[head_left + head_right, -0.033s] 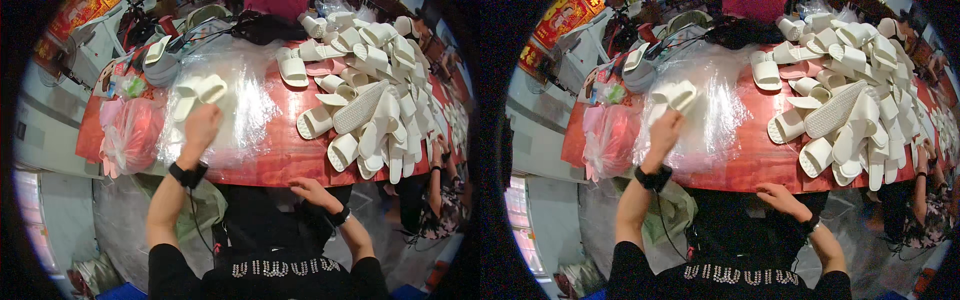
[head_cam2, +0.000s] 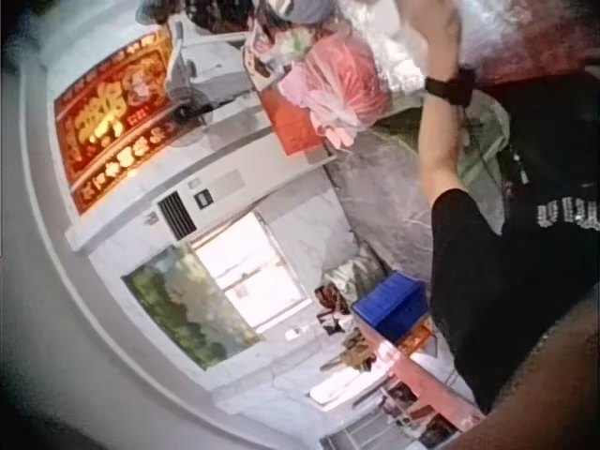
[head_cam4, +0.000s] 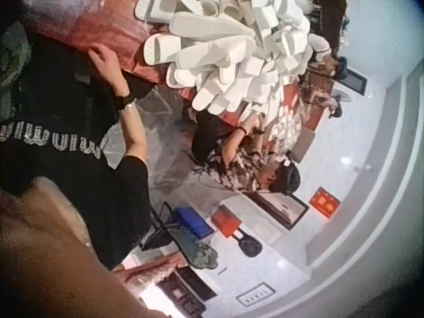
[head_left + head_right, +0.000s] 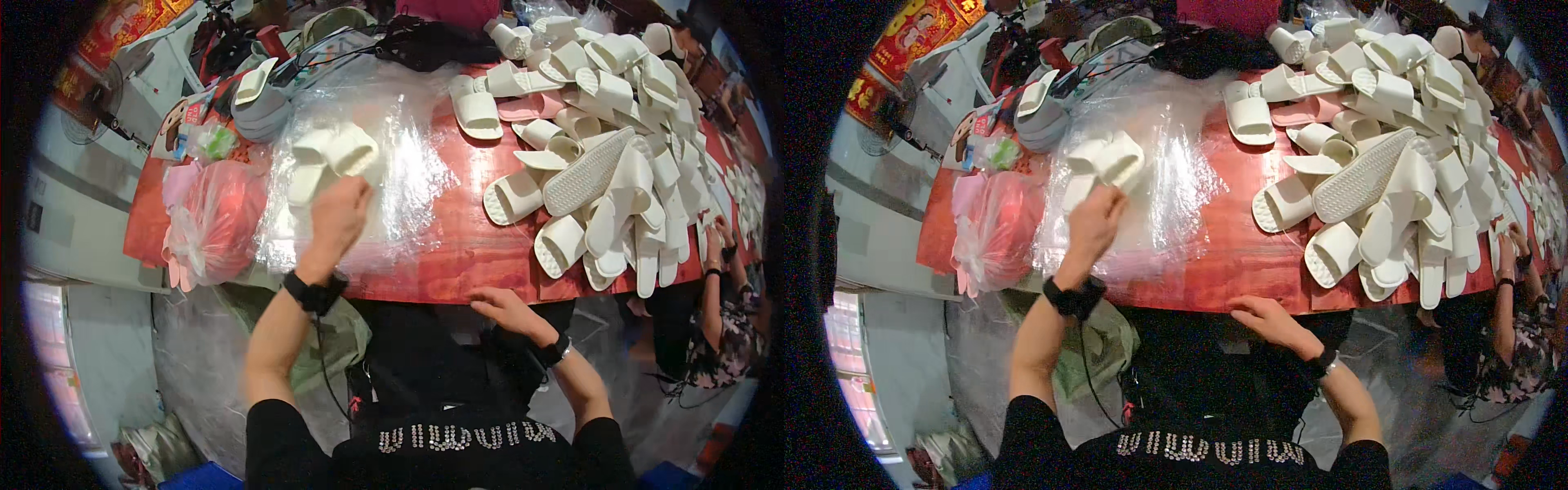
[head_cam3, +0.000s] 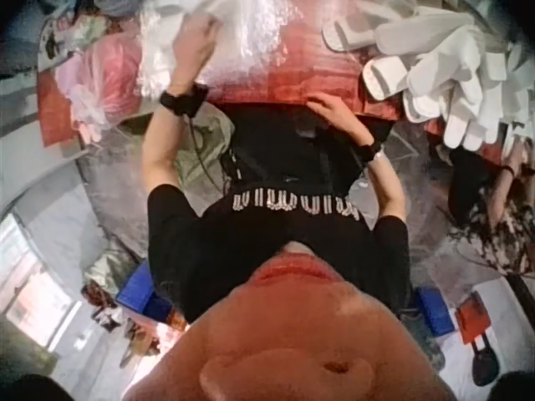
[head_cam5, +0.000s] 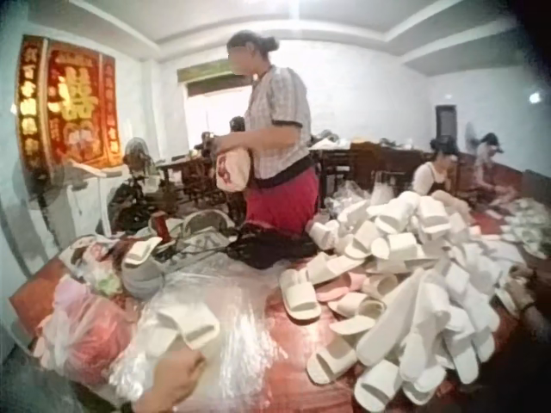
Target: Sort pairs of white slippers and place them into plastic bags for packaging.
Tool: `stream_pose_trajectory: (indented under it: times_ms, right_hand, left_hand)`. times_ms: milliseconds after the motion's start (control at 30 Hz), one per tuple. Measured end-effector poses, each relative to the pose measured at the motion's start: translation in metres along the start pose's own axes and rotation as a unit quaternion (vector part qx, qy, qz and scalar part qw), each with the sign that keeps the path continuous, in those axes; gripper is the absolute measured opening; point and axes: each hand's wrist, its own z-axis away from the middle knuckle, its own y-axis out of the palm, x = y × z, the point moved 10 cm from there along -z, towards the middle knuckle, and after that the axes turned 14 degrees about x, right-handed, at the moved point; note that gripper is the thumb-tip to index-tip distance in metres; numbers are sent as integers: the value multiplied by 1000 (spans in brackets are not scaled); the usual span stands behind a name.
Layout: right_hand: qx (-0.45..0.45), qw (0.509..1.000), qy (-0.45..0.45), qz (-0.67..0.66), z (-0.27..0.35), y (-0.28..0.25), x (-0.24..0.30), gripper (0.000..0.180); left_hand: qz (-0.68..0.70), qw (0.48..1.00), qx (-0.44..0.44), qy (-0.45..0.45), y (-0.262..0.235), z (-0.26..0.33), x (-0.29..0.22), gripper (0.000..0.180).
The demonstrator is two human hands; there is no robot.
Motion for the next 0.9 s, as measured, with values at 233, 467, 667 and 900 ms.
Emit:
stream_pose_trajectory:
  times_ms: [233, 467, 667, 900]
  right_hand:
    - [32, 941, 21, -335, -75, 18, -36, 44]
    - [-128, 891, 77, -429, -97, 4, -16, 60]
    - [-132, 903, -9, -410, -115, -11, -36, 46]
    - [-152, 903, -16, -402, -58, -51, -12, 42]
  left_hand:
    - [191, 962, 193, 1, 129, 5, -18, 18]
    - [-109, 992, 60, 0, 96, -8, -16, 34]
    - [-171, 972, 154, -47, 140, -21, 50, 57]
    - [-240, 965, 89, 58, 115, -24, 122, 63]
